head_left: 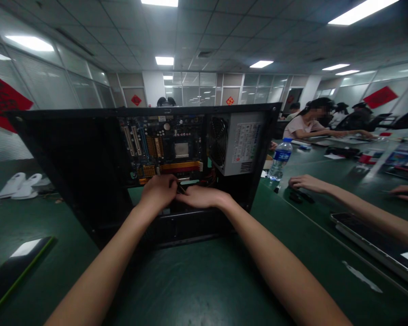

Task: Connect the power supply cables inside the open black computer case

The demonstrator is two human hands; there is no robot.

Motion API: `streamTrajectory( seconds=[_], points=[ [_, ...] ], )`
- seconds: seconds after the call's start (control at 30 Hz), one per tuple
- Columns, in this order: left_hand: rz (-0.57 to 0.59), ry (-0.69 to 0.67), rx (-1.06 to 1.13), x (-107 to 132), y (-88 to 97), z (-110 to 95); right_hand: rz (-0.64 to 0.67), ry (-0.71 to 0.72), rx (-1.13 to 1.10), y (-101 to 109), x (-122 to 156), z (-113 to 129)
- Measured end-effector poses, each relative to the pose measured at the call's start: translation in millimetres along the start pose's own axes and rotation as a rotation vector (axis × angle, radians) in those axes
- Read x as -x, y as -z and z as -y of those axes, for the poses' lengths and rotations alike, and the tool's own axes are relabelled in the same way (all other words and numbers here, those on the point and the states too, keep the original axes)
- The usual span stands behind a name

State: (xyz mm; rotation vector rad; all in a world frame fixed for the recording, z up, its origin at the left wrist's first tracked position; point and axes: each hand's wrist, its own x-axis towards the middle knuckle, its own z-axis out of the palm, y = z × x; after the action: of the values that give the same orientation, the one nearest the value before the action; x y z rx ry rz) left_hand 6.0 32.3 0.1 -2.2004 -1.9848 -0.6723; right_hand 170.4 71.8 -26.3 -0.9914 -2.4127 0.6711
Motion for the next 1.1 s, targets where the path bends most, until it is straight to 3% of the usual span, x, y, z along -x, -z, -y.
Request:
streamTrajectory(
  seconds=[0.13,0.33,0.53,0.83,0.97,1.1],
  points=[
    [-0.057,0.042,0.028,-1,4.5,-1,-0.046,-0.131,-0.139,8,0,14],
    [-0.089,-0.095,0.257,-2,3.3,-1,-0.230,-0.220,-0.383,10,-5,15],
    [-0.061,-0.058,0.470,-6,5.2,-1,-0.406,-0.103,-0.530,10,-16,4],
    [-0.076,-0.130,0.889,-3,4.4,-5,-0.411,-0.086,-0.738,18,-9,10],
    [-0.042,-0.170,0.930,0,5.8,-8,-0.359,-0.014,-0.697,18,-6,13],
    [-0.082,-0.211,0.963,1,8.3,-8,-0.344,0.032,-0.697,18,-5,15]
  ],
)
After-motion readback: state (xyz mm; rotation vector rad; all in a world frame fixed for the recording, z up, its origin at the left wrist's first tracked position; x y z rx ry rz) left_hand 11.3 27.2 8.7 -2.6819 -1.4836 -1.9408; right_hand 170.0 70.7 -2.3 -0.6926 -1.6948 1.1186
